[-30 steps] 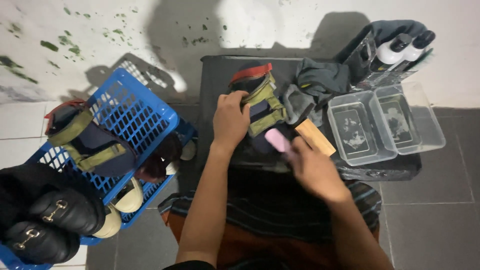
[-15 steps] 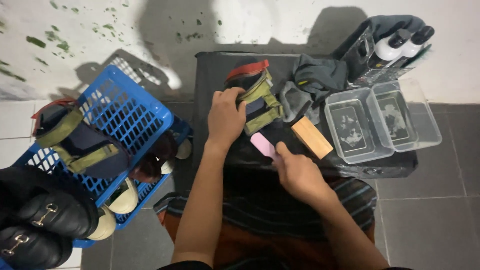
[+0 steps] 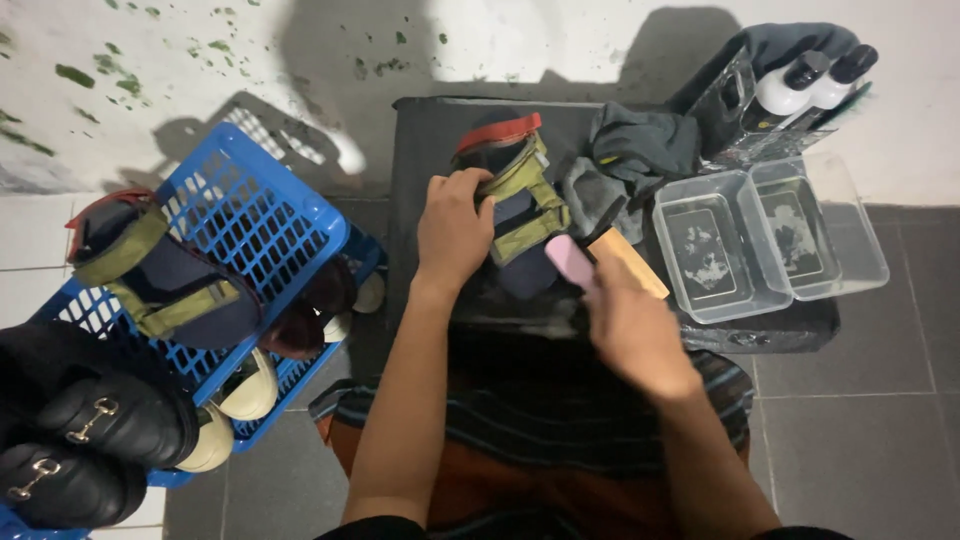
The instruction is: The person scrubs a green and blue sandal with a pink brush, focusing on the straps and sole. The sandal is held in the left hand while the right hand performs the scrubbing action over a black surface.
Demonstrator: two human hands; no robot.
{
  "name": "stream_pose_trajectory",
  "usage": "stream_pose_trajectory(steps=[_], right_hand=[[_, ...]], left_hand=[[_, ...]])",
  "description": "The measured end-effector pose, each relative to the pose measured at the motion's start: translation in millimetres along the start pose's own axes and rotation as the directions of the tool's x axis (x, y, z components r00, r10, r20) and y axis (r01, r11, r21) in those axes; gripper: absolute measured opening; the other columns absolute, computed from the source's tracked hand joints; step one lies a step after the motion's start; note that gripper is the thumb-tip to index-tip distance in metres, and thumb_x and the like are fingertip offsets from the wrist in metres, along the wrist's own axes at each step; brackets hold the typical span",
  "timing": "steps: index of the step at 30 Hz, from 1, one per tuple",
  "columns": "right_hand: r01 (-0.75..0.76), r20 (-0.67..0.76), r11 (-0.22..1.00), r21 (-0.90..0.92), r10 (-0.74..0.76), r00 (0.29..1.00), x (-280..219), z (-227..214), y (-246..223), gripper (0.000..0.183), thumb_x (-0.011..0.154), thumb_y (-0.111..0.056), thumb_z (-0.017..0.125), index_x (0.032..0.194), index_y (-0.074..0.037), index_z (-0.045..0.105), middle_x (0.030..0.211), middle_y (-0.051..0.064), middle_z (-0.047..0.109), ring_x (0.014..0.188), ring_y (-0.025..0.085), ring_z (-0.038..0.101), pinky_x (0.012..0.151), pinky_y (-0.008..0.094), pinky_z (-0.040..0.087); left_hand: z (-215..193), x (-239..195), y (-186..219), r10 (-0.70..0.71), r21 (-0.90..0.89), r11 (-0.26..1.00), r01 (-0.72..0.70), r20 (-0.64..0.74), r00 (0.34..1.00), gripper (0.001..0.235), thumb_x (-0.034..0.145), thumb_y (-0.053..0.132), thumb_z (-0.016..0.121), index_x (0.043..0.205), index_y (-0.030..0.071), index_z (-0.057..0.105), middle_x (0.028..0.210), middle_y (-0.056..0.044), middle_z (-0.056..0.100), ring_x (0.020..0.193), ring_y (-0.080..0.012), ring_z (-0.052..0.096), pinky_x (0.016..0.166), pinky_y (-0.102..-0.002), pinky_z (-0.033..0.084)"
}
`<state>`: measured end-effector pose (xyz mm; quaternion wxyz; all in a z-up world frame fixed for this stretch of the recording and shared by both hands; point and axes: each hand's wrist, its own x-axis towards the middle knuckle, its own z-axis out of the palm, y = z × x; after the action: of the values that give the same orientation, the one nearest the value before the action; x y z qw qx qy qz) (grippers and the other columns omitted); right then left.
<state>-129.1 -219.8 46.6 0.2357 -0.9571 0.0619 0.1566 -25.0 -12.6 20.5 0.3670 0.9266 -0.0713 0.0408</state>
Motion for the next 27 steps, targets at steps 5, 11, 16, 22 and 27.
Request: stream_pose_trajectory(steps=[5,11,16,22,27], right_hand=[[-0.046,0.016,0.99,-0.135,0.048,0.999,6,9,19,0.026,0.101,-0.03,0.051,0.122,-0.016,0.052,0.101,0.027,0.073,0.096,0.054,0.071,0.084,0.062,0.056],[-0.017,-0.037,0.998,-0.069,0.014,0.999,8,13,17,0.03,0.097,-0.026,0.056,0.125,-0.014,0.053,0.111,0.027,0.072,0.094,0.056,0.07,0.08,0.066,0.056],[-0.001,-0.027,0.998,-0.069,-0.001,1.0,6,15,19,0.026,0.099,-0.026,0.055,0.121,-0.012,0.052,0.1,0.029,0.072,0.092,0.057,0.07,0.079,0.064,0.056],[0.06,0.203,0.998,-0.028,-0.053,0.978,-1,18,9,0.021,0.099,-0.035,0.051,0.112,-0.018,0.053,0.082,0.023,0.075,0.086,0.051,0.073,0.068,0.058,0.06],[0.067,0.024,0.997,0.048,-0.068,0.997,-1,-12,4,0.019,0.097,-0.018,0.057,0.112,-0.008,0.053,0.098,0.034,0.071,0.094,0.061,0.067,0.08,0.068,0.054]], left_hand=[[5,1,-5,0.002,0.026,1.0,-0.002,-0.008,1.0,0.022,0.096,0.009,0.067,0.118,0.009,0.067,0.104,-0.013,0.069,0.111,-0.0301,0.061,0.087,-0.042,0.061],[6,2,-5,0.005,0.028,1.0,-0.005,-0.004,1.0,0.022,0.096,0.01,0.066,0.118,0.009,0.067,0.104,-0.012,0.069,0.111,-0.0284,0.061,0.086,-0.041,0.061],[7,3,-7,-0.014,0.042,0.999,0.014,0.008,1.0,0.023,0.097,0.011,0.066,0.119,0.011,0.067,0.105,-0.01,0.069,0.112,-0.0278,0.06,0.085,-0.041,0.062],[8,5,-8,-0.026,0.058,0.998,0.025,0.006,1.0,0.021,0.096,0.013,0.067,0.118,0.012,0.067,0.104,-0.009,0.069,0.112,-0.0267,0.06,0.085,-0.042,0.061],[4,4,-8,-0.012,0.044,0.999,0.011,0.027,1.0,0.021,0.097,0.012,0.066,0.118,0.012,0.066,0.103,-0.01,0.069,0.112,-0.0281,0.06,0.083,-0.041,0.062]])
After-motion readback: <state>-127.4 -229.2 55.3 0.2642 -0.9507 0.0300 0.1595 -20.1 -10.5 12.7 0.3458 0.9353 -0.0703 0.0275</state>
